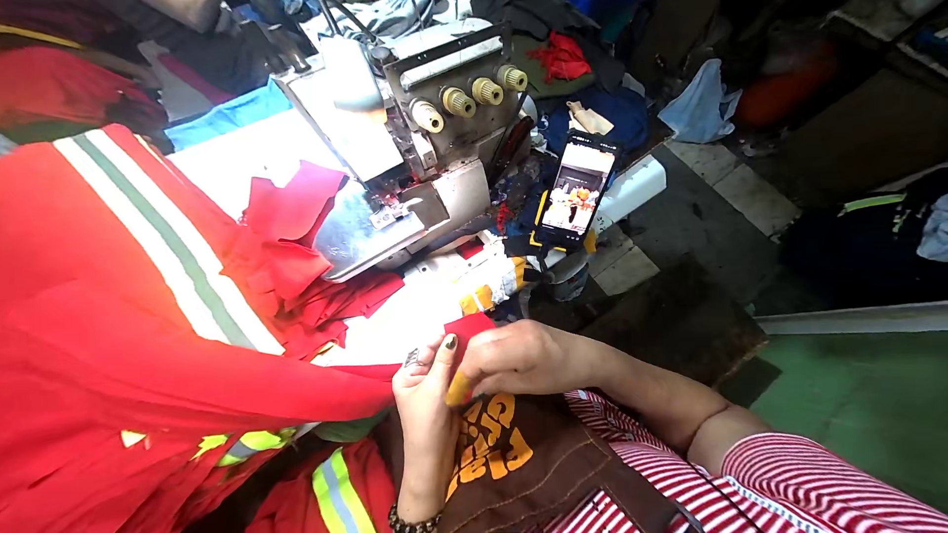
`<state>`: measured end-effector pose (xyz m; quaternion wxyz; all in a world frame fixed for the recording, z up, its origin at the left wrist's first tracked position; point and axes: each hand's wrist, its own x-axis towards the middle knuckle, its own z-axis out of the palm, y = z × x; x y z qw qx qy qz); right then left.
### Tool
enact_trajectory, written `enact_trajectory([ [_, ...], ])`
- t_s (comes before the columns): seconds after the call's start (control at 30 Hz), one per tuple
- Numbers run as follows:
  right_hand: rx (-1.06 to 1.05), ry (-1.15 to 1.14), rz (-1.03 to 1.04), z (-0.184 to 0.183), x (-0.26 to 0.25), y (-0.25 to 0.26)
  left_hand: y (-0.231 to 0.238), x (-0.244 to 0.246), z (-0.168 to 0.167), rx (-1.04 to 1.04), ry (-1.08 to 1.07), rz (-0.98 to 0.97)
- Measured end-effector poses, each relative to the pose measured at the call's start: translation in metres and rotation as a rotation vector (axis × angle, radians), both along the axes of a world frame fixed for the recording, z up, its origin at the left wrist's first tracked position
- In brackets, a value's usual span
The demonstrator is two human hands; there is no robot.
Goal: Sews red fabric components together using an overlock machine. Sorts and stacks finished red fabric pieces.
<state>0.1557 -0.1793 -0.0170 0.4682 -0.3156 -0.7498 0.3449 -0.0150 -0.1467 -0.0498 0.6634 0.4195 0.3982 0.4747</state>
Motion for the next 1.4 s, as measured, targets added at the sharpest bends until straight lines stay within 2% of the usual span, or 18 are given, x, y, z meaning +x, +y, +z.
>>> enact_trajectory([
  [0.1, -0.001, -0.025, 0.103, 0.002, 0.0, 0.0, 0.0, 0.002, 0.005, -0.008, 0.028, -0.001],
  [0.23, 0.037, -0.146, -0.053, -0.005, -0.001, 0.002, 0.0, 0.001, 0.002, -0.004, 0.003, -0.008],
  [0.5, 0.012, -0.076, -0.052, -0.005, 0.001, 0.002, 0.002, -0.002, -0.003, -0.008, -0.036, -0.025],
  [0.7, 0.008, -0.019, 0.089, -0.001, -0.002, 0.001, -0.001, 0.0, 0.003, -0.017, 0.014, -0.028],
  [0.83, -0.048, -0.102, -0.215, -0.004, -0.003, 0.001, -0.001, -0.002, -0.005, 0.018, -0.02, -0.043],
  [0.93, -0.124, -0.063, -0.388, -0.007, 0.0, 0.005, -0.001, -0.003, -0.006, 0.007, -0.021, -0.066],
  [1.23, -0.219, 0.023, -0.462, -0.014, 0.005, 0.005, -0.001, -0.002, -0.003, -0.067, -0.066, -0.11],
  [1.4, -0.178, 0.018, -0.481, -0.017, 0.002, 0.007, -0.001, -0.002, -0.005, 0.048, 0.037, -0.112],
])
